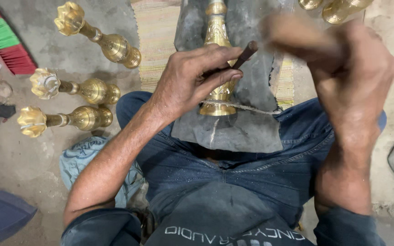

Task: The person sits on the floor with a brass vase held on a stone pad on their lap and engraves decorative patterns into it, holding a chisel against the surface and striking it with a wooden mallet. They reposition the chisel around the vase body to work different areas of the pattern.

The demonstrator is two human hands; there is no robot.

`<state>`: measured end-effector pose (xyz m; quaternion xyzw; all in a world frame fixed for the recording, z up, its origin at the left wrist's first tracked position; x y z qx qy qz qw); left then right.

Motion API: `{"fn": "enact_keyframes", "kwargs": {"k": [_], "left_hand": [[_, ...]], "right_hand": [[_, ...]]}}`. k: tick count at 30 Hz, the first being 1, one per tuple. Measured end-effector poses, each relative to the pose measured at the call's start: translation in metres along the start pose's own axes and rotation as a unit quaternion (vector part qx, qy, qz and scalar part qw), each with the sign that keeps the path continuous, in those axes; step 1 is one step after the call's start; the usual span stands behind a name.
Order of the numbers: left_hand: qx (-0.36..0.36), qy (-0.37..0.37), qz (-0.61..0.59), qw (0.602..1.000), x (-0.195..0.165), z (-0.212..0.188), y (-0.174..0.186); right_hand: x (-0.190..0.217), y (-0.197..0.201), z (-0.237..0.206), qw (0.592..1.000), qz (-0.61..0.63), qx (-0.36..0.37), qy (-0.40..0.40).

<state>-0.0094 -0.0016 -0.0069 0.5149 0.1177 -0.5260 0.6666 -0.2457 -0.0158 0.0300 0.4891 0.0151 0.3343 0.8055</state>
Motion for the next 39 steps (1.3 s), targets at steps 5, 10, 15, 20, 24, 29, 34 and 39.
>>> {"fn": "enact_keyframes", "kwargs": {"k": [5, 10, 15, 20, 24, 29, 34, 39], "left_hand": [[0.001, 0.011, -0.004, 1.000, 0.004, -0.002, -0.002], [0.003, 0.008, 0.002, 1.000, 0.009, -0.005, -0.004], [0.000, -0.006, -0.009, 1.000, 0.009, -0.008, -0.003], [0.000, 0.022, -0.002, 1.000, 0.013, -0.007, -0.002], [-0.011, -0.015, -0.006, 1.000, 0.005, -0.005, 0.000], [-0.010, -0.003, -0.010, 1.000, 0.004, -0.003, 0.000], [-0.002, 0.015, -0.001, 1.000, 0.008, -0.003, -0.002], [0.000, -0.002, 0.011, 1.000, 0.008, -0.004, -0.003]], "right_hand": [[0.016, -0.001, 0.004, 0.987, -0.133, 0.033, 0.081], [0.003, -0.001, 0.004, 0.999, -0.022, 0.041, 0.004], [-0.009, -0.005, -0.001, 0.996, 0.058, 0.051, -0.052], [0.005, 0.000, -0.003, 0.998, -0.001, 0.019, 0.053], [0.004, 0.002, 0.002, 0.999, 0.035, 0.026, 0.016], [0.005, 0.006, 0.011, 0.997, 0.043, 0.039, -0.059], [0.025, 0.004, 0.017, 0.985, -0.139, 0.064, 0.075], [0.018, 0.007, 0.013, 0.995, -0.068, 0.055, 0.051]]}}
Point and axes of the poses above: each hand's wrist, its own z-axis towards the middle knuckle, its own y-axis out of the back of the hand, x = y × z, the point moved 7 cm from there along z, towards the middle knuckle, and after that the axes turned 1 degree about -z, right-handed, at the moved point
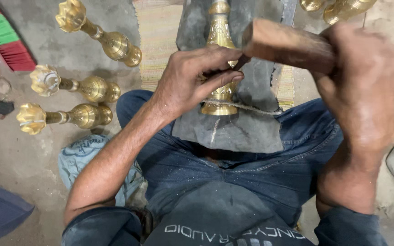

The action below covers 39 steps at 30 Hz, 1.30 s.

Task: The person sits on the floor with a brass vase held on a stone pad on their lap and engraves decorative patterns into it, holding a chisel against the surface and striking it with a wooden mallet. They reposition the chisel around the vase body to work different areas of the pattern.

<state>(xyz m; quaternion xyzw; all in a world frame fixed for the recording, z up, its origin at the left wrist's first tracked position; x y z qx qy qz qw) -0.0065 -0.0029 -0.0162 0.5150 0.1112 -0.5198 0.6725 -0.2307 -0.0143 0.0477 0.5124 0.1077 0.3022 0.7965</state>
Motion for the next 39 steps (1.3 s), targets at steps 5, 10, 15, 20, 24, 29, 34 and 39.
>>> {"fn": "enact_keyframes", "kwargs": {"k": [5, 10, 15, 20, 24, 29, 34, 39], "left_hand": [[-0.007, 0.017, -0.013, 1.000, 0.000, -0.002, 0.001], [-0.011, 0.012, -0.036, 0.999, -0.004, -0.001, 0.002], [-0.015, 0.010, -0.019, 1.000, -0.006, 0.002, 0.004], [-0.010, 0.004, -0.002, 1.000, -0.005, 0.003, 0.004], [-0.002, 0.014, -0.025, 1.000, -0.002, -0.003, 0.002], [-0.023, -0.019, -0.027, 0.999, -0.001, -0.007, 0.004], [-0.007, 0.005, -0.025, 1.000, 0.006, -0.003, 0.001], [-0.019, -0.004, -0.003, 1.000, 0.000, -0.004, 0.003]], "right_hand": [[-0.004, -0.007, -0.007, 0.998, -0.051, 0.025, 0.015], [-0.014, -0.005, -0.010, 0.985, 0.165, -0.048, -0.027], [-0.011, -0.006, -0.006, 0.999, 0.035, -0.030, -0.027], [0.002, -0.004, 0.000, 0.996, -0.079, 0.006, 0.035], [-0.012, -0.003, -0.003, 0.987, 0.146, -0.021, -0.059], [-0.011, -0.010, -0.010, 0.997, 0.070, -0.023, 0.007], [-0.012, -0.012, -0.014, 0.997, 0.060, -0.045, 0.026], [-0.015, -0.012, -0.012, 0.993, 0.103, -0.039, -0.034]]}}
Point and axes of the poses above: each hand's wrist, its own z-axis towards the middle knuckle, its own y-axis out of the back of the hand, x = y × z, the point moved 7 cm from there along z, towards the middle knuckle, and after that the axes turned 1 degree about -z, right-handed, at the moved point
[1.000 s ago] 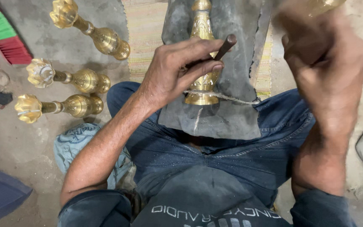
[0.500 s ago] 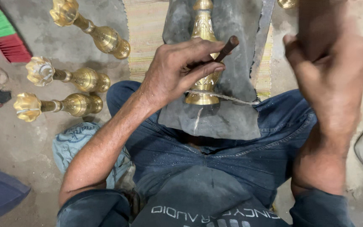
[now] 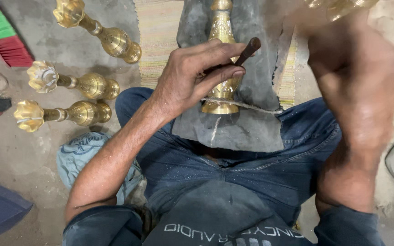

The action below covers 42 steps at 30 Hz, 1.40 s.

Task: The person sits on the floor with a brass vase held on a stone pad on their lap and engraves decorative patterns into it, holding a chisel against the surface and striking it with a wooden mallet. They reposition the chisel around the vase body to work different areas of the pattern.

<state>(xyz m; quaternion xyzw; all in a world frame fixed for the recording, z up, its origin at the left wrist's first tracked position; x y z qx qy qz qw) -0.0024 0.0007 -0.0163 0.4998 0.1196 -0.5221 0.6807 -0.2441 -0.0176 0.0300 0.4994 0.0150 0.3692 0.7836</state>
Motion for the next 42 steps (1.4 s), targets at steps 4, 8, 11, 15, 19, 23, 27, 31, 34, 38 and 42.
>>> {"fn": "enact_keyframes", "kwargs": {"k": [4, 8, 11, 15, 19, 23, 27, 31, 34, 38, 42], "left_hand": [[0.005, 0.006, -0.013, 1.000, 0.000, 0.002, 0.000], [0.001, -0.005, 0.011, 1.000, -0.002, 0.004, 0.002], [0.016, 0.026, -0.023, 0.999, 0.002, 0.003, -0.001], [0.007, 0.010, 0.005, 1.000, 0.001, 0.001, -0.001], [0.001, -0.001, -0.008, 1.000, 0.002, -0.001, -0.001], [0.000, 0.006, -0.037, 0.999, 0.004, 0.000, 0.000], [0.001, 0.005, -0.030, 1.000, 0.001, 0.002, 0.002], [0.006, 0.027, -0.019, 0.999, 0.000, 0.006, 0.002], [-0.003, 0.007, -0.004, 1.000, -0.006, 0.007, 0.004], [0.011, 0.035, -0.033, 0.999, -0.003, 0.006, 0.004], [0.000, 0.013, -0.009, 1.000, -0.004, 0.005, 0.004]], "right_hand": [[0.001, 0.002, 0.005, 0.999, -0.004, 0.005, -0.032], [0.014, 0.004, 0.009, 0.992, -0.113, 0.029, 0.040], [0.002, 0.007, 0.010, 0.998, 0.006, 0.034, -0.055], [0.014, 0.007, 0.009, 0.993, -0.103, 0.042, 0.047], [0.010, 0.002, 0.005, 0.992, -0.107, 0.048, 0.047], [-0.002, -0.001, 0.001, 0.999, 0.025, 0.020, -0.015], [-0.009, -0.002, 0.000, 0.998, 0.026, 0.011, -0.052], [0.000, 0.004, 0.005, 1.000, 0.017, 0.001, 0.011], [0.010, 0.008, 0.007, 0.997, -0.059, 0.021, 0.051], [0.006, 0.009, 0.012, 0.998, 0.035, 0.030, -0.048], [0.015, 0.008, 0.016, 0.995, -0.094, 0.039, 0.015]]}}
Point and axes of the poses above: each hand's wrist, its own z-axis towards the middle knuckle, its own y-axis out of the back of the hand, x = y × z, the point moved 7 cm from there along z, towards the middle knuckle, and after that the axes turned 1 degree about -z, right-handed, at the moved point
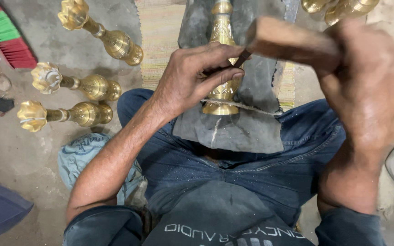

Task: The person sits on the floor with a brass vase held on a stone pad on their lap and engraves decorative patterns into it, holding a chisel against the surface and striking it with a wooden mallet. They reposition the chisel around the vase body to work different areas of the pattern.

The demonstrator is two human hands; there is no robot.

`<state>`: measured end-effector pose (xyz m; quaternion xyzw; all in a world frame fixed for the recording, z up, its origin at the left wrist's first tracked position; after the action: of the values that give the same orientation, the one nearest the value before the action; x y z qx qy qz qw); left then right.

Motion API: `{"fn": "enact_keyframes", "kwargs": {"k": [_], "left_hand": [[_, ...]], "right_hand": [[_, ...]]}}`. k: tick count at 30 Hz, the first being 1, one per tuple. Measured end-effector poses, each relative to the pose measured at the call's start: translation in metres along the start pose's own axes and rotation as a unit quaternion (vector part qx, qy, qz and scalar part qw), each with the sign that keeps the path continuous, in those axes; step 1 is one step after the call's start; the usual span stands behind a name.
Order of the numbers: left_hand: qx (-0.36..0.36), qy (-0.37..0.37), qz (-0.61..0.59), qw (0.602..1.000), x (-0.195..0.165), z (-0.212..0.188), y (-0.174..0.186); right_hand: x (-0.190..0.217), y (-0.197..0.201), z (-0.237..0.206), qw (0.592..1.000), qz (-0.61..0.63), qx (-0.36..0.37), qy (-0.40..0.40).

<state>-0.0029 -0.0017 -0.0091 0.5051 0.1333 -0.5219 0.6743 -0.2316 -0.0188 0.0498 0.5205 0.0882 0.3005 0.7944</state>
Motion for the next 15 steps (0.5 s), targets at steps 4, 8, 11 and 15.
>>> {"fn": "enact_keyframes", "kwargs": {"k": [4, 8, 11, 15], "left_hand": [[0.002, 0.008, 0.002, 1.000, 0.006, -0.004, -0.001], [0.005, -0.009, -0.017, 1.000, 0.008, -0.006, -0.004], [0.003, -0.011, -0.032, 0.999, 0.009, -0.006, -0.005], [0.000, -0.016, -0.019, 1.000, 0.009, -0.006, -0.004]], "right_hand": [[-0.007, -0.009, -0.003, 0.999, -0.009, 0.033, -0.007], [-0.010, -0.010, -0.010, 0.998, 0.067, -0.017, 0.012], [-0.014, -0.009, -0.014, 0.991, 0.122, -0.048, -0.005], [-0.002, -0.006, -0.011, 0.994, 0.090, -0.049, 0.027]]}}
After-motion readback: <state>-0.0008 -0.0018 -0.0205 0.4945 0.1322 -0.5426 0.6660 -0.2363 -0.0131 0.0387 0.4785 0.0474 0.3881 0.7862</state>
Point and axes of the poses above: each hand's wrist, its own z-axis towards the middle knuckle, its own y-axis out of the back of the hand, x = y × z, the point moved 7 cm from there along z, towards the middle knuckle, and after that the axes turned 1 degree about -z, right-handed, at the moved point
